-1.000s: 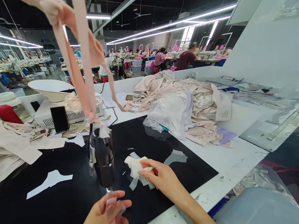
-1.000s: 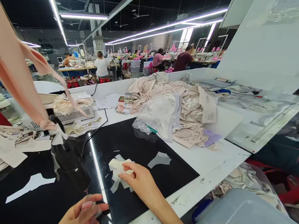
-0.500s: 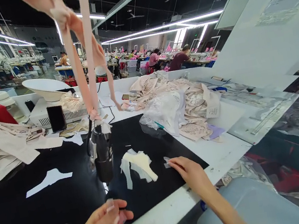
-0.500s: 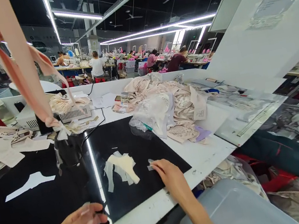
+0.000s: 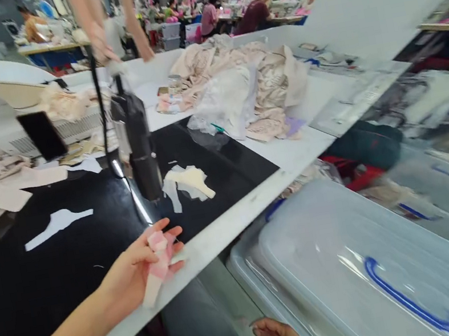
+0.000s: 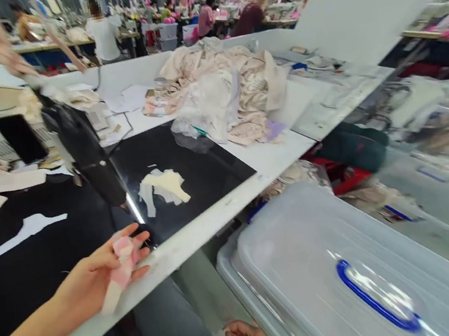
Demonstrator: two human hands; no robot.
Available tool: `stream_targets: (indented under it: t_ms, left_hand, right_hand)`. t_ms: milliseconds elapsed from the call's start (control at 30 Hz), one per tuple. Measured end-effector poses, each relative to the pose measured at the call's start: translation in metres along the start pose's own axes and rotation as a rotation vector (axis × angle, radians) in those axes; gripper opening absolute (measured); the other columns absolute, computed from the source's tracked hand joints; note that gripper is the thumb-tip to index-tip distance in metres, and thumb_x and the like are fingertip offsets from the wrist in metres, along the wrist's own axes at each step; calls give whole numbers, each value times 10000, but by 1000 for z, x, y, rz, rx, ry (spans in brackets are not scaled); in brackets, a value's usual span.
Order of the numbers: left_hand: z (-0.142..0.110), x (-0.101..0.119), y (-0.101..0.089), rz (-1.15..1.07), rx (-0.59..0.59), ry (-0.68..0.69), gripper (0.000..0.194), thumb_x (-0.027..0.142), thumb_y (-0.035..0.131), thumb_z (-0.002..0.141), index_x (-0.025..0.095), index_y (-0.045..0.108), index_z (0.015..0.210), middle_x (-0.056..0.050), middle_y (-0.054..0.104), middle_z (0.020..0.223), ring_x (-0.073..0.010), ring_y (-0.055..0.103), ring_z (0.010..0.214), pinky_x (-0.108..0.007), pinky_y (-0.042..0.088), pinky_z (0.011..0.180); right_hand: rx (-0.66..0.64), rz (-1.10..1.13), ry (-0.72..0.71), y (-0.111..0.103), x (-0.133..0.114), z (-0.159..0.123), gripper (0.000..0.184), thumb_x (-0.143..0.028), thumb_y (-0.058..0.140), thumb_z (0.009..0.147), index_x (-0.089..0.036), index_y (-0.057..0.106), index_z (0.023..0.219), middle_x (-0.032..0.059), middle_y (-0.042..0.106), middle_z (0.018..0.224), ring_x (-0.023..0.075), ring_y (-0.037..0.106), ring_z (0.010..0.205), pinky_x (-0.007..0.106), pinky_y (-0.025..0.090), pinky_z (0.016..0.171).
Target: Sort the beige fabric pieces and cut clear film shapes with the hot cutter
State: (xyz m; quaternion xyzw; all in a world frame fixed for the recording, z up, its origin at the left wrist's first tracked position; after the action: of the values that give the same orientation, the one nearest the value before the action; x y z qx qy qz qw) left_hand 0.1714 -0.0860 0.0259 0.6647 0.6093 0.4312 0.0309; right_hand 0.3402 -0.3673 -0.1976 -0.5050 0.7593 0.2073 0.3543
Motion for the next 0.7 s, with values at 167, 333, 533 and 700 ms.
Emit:
stream_targets:
  t_ms: [167, 333, 533, 700]
  left_hand:
    - [-12, -1, 14, 175, 29, -25, 706, -51, 554, 783, 266, 456, 1407, -20, 562, 1422, -214, 620, 1191, -445, 478, 1085]
    - [-10, -15, 21, 339, -44, -72, 710, -38, 566, 840, 314, 401, 1434, 8, 509, 1477, -186, 597, 1237, -376, 453, 1108]
    - [-5, -30, 22, 374, -149, -51, 781, 19, 665, 822, 325, 348, 1466, -26, 499, 1490, -214, 559, 1285, -355, 465, 1083]
    - [-8, -34, 21, 383, -169, -60, 920, 88, 764, 760, 340, 283, 1502, -52, 510, 1479, -244, 529, 1313, -352, 480, 1062]
  right_hand:
    - [196, 91, 209, -16, 112, -36, 334, -466, 711, 857, -143, 633, 818, -24, 569, 659, 112, 544, 585, 226, 449, 542]
    - [326, 213, 376, -18, 190, -74, 327, -450, 615, 961, -134, 622, 877, -31, 579, 696, 92, 541, 550, 222, 478, 536]
    - [443, 343, 464, -30, 240, -88, 223, -334, 616, 976, -127, 629, 895, -62, 537, 609, 80, 511, 494, 199, 446, 504]
    - [505, 441, 449, -44, 239, -82, 220, -260, 627, 959, -150, 624, 769, -62, 562, 594, 103, 577, 554, 240, 512, 623]
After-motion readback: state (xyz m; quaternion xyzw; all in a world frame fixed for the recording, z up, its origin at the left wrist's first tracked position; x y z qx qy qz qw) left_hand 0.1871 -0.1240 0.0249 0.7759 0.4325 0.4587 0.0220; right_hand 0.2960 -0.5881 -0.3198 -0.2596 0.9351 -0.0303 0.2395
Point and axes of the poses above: each hand's wrist, its own z-axis towards the middle knuckle, its own y-axis out of the palm, x = y × z, the point moved 4 cm from there along z, towards the middle knuckle
